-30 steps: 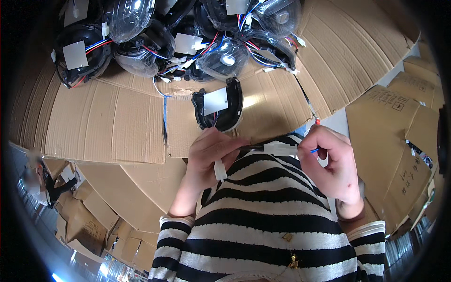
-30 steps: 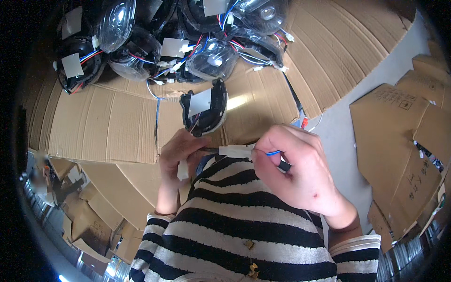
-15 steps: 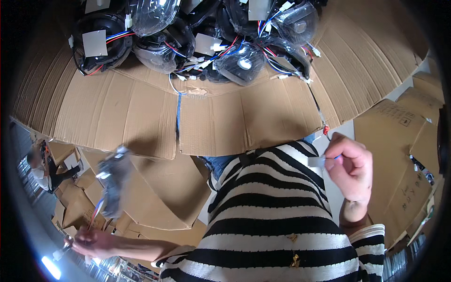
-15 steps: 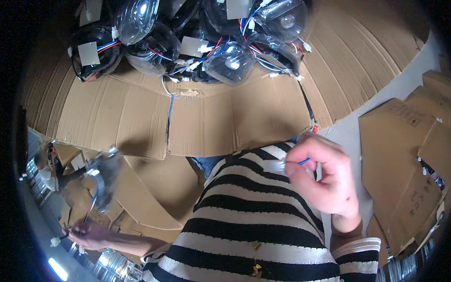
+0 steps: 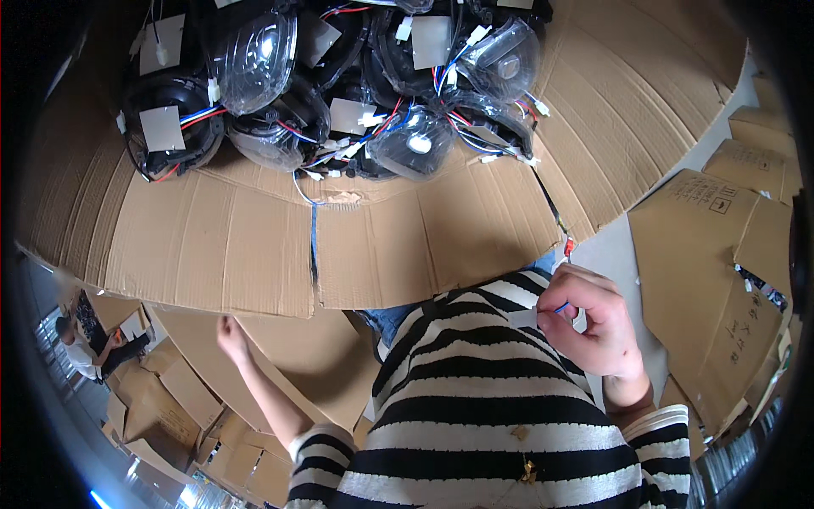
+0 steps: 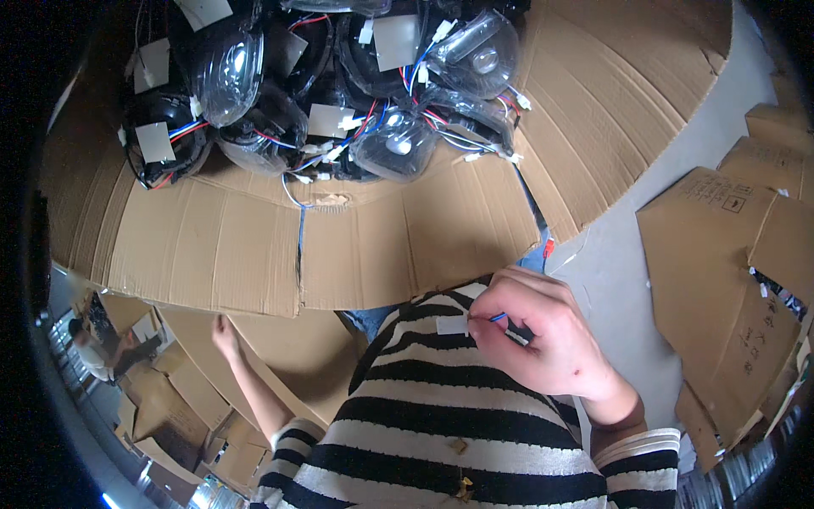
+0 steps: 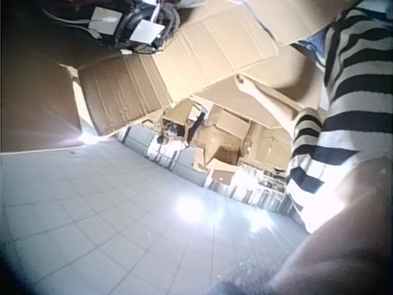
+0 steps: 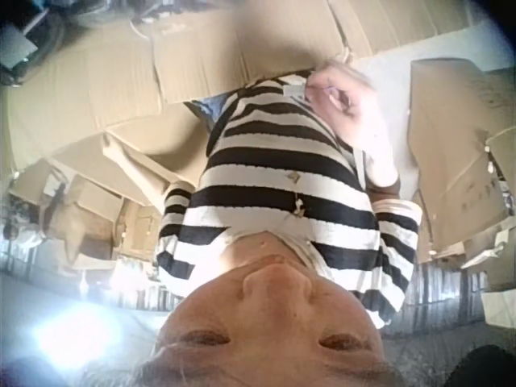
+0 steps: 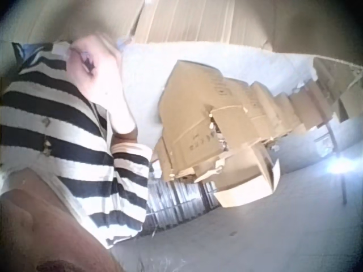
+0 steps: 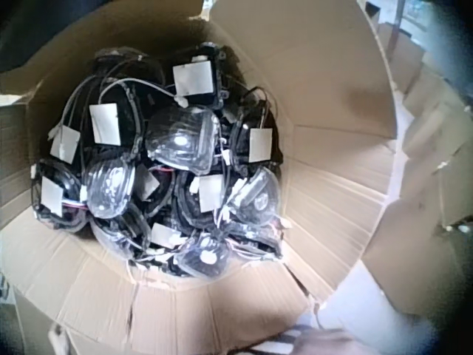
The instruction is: The person packs electronic components by hand, transferring them from a large cardboard box into individual smaller cardboard boxes.
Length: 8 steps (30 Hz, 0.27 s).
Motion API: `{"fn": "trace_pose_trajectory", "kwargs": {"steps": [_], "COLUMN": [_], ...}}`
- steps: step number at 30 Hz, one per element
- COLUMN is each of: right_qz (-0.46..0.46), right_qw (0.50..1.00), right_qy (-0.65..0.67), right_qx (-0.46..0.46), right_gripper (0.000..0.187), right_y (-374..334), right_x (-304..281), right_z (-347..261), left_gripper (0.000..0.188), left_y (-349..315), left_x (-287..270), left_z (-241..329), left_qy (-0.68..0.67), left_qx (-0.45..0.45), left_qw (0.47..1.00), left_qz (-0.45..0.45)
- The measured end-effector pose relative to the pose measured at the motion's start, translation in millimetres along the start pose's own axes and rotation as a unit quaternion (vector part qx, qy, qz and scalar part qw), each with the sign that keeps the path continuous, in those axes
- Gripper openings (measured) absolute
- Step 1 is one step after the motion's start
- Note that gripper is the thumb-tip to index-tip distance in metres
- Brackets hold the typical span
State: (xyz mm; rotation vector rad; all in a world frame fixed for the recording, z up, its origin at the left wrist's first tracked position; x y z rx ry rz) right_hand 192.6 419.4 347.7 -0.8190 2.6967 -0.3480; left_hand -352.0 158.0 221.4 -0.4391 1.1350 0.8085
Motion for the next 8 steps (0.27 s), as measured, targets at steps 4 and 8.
{"fn": "trace_pose_trajectory", "kwargs": {"steps": [4, 8], "right_qz": [-0.018, -0.031], "right_qw": [1.000, 0.999], "right_qy": [-0.002, 0.000], "right_qx": [0.019, 0.016], "right_gripper": [0.009, 0.008], "right_y": [6, 9], "right_x": [3, 2], "right_z": [9, 10], "left_gripper": [0.020, 0.018], "left_y": [-28, -54], "left_x": [-67, 20], "left_z": [191, 350], "left_qy": [-0.167, -0.251], "left_qx": [0.084, 0.233], "left_qw": [0.966, 0.939], "left_qz": [0.180, -0.035]}}
Point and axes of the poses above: each hand's wrist, its own y-axis towards the middle knuckle, its own x-axis out of the palm, z = x × y, the point moved 8 cm from there along y, towards the middle knuckle, and after that the axes turned 9 degrees about x, right-handed, at the moved point
